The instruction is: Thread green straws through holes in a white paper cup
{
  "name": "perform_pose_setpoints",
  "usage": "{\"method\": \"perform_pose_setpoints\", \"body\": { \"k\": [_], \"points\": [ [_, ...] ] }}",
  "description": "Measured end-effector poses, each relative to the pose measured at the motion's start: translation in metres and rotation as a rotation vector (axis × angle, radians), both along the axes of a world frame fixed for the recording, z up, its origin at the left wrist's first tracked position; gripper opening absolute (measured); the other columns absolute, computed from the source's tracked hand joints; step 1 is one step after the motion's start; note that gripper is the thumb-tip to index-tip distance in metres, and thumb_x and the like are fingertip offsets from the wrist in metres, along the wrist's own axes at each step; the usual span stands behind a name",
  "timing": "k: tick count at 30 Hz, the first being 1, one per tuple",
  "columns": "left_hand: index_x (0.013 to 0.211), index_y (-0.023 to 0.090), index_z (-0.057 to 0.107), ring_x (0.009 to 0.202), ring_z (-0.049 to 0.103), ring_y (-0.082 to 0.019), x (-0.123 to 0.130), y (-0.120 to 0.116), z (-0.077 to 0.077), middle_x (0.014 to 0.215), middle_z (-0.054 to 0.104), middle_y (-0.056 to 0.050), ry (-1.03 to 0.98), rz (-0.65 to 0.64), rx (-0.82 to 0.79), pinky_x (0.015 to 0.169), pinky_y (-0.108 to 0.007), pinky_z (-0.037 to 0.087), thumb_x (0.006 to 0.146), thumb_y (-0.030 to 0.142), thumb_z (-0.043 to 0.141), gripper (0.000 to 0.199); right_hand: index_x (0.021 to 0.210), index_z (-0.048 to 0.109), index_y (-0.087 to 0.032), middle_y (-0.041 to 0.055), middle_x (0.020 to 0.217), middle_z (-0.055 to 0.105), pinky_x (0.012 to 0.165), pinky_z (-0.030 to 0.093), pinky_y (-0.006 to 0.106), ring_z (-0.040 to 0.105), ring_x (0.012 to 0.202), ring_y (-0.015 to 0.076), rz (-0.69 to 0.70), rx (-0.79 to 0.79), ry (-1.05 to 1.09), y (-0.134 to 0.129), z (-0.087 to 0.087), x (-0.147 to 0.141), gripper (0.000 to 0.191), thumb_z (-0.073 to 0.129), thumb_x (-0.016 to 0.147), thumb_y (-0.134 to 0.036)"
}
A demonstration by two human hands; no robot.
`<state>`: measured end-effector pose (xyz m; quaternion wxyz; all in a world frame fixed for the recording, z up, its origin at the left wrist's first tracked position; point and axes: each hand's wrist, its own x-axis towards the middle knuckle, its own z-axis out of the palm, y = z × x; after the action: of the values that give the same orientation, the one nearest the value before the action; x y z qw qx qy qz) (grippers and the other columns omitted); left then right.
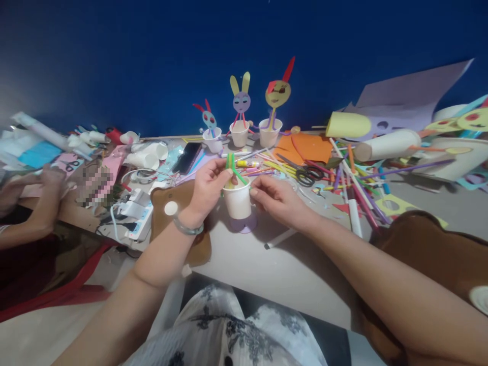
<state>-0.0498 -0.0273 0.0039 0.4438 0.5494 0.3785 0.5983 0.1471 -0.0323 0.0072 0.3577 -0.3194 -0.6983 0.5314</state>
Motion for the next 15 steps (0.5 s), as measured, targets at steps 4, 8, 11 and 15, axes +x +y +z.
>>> {"method": "perform_pose_setpoints", "body": {
  "k": [4,8,11,15],
  "points": [
    [0.102,0.017,0.062,0.065,0.067,-0.01,0.003,-0.006,0.003,0.073,0.068,0.001,-0.019,0.004,0.012,0.064,-0.024,0.052,0.085,0.046,0.075,0.036,0.083,0.056,-0.021,-0.0018,0.068,0.054,0.056,0.04,0.029,0.049,0.057,0.0125,-0.004,0.058,-0.045,-0.003,0.002,0.002,0.034,0.059,0.096,-0.052],
    [0.1,0.017,0.061,0.062,0.064,-0.009,0.007,-0.011,0.005,0.071,0.066,0.002,-0.055,0.012,-0.011,0.061,-0.023,0.05,0.086,0.049,0.074,0.037,0.085,0.057,-0.02,-0.0005,0.068,0.055,0.06,0.038,0.031,0.049,0.063,0.0149,-0.015,0.187,-0.116,-0.001,0.003,0.005,0.03,0.056,0.098,-0.047],
    [0.098,0.018,0.061,0.06,0.062,-0.009,0.007,-0.012,0.008,0.07,0.065,0.003,-0.077,-0.017,-0.03,0.06,-0.023,0.049,0.086,0.049,0.074,0.035,0.083,0.057,-0.02,0.001,0.07,0.056,0.063,0.038,0.032,0.05,0.067,0.0166,-0.024,0.25,-0.165,0.0,0.003,0.007,0.027,0.053,0.098,-0.043],
    [0.098,0.018,0.062,0.062,0.063,-0.01,0.002,-0.01,0.013,0.068,0.065,0.003,-0.055,-0.151,-0.089,0.062,-0.024,0.05,0.083,0.046,0.078,0.035,0.081,0.055,-0.021,0.001,0.069,0.057,0.063,0.038,0.032,0.05,0.067,0.017,-0.02,0.237,-0.177,-0.001,0.002,0.008,0.026,0.053,0.097,-0.041]
  ]
}}
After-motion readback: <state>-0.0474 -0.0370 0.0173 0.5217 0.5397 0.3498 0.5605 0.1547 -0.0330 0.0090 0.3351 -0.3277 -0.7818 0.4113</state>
